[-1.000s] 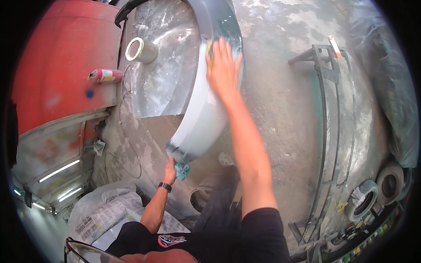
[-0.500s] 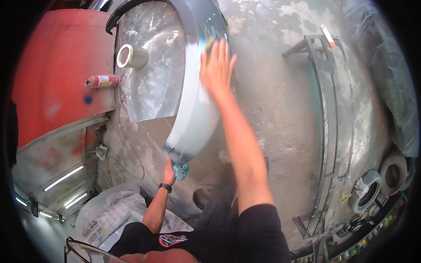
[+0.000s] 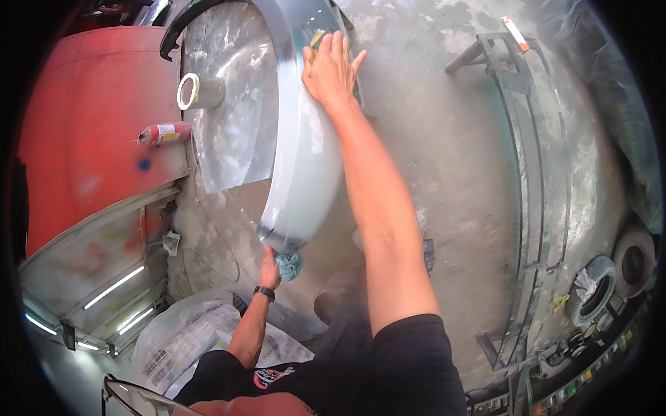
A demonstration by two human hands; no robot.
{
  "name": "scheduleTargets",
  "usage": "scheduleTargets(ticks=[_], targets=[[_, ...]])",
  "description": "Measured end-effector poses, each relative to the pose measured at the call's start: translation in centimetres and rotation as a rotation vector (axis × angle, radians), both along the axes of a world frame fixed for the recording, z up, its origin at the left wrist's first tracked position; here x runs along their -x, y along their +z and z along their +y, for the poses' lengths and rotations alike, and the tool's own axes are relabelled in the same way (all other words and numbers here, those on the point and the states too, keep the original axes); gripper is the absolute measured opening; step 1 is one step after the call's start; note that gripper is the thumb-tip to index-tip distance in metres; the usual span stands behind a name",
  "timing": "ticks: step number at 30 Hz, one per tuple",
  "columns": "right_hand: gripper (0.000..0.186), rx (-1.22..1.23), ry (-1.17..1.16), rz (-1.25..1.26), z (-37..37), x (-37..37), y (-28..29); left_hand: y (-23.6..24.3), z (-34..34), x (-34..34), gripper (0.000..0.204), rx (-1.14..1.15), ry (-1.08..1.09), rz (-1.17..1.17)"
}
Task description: The person wipes down a car door panel with a cloth, then uses a sanding block to wet sand various car body components, dipping the block into a bucket of water repeatedly and wiping the surfaces with a cloth.
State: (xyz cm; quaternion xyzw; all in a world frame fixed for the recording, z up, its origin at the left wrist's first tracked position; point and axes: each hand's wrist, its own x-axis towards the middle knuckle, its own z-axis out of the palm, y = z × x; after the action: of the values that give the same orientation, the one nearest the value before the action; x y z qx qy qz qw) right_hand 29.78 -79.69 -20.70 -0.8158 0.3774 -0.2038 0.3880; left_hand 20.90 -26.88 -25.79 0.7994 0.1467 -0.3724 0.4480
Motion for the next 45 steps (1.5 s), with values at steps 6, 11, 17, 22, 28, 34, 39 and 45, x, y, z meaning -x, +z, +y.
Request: scheduleTargets(ticks=[6,11,17,22,28,34,39,45], targets=[[0.074,-0.007,0.043,-0.097,17.2,8.3,-0.3,2.3,-0.4,-0.2,0.083,-0.014,0.061,-0.049],[0.079,-0.176,0.233,-0.015,34.0,17.9,-0.6,4.5,-1.7,0.0,0.081,-0.133,0.01,0.009],[0.074,-0.312,-0.25,-0.116,20.3,11.1,3.4,7.6,-3.3,0.4,0.082,-0.05,0.045,0.057],[0.075,-0.484,-0.294,-0.206,30.1,15.6,4.1,9.3,-3.6,0.5,0.081,-0.091,0.08,0.069],[0.074,-0.475,-0.284,-0.183,29.6,14.4,6.0,9.5,-1.9,-0.6,0.08,-0.137,0.028,0.046],[0.07,-0.342,-0.317,-0.063,14.8,9.9,5.6,10.4,-3.4,0.2,0.077,-0.158,0.052,0.132],[0.069,-0.399,-0.238,-0.046,20.8,11.5,6.1,11.4,-2.2,-0.7,0.075,-0.083,0.075,0.088],[0.063,-0.294,-0.253,-0.099,0.8,2.2,2.8,10.3,-2.2,0.3,0.078,-0.169,0.038,0.151]])
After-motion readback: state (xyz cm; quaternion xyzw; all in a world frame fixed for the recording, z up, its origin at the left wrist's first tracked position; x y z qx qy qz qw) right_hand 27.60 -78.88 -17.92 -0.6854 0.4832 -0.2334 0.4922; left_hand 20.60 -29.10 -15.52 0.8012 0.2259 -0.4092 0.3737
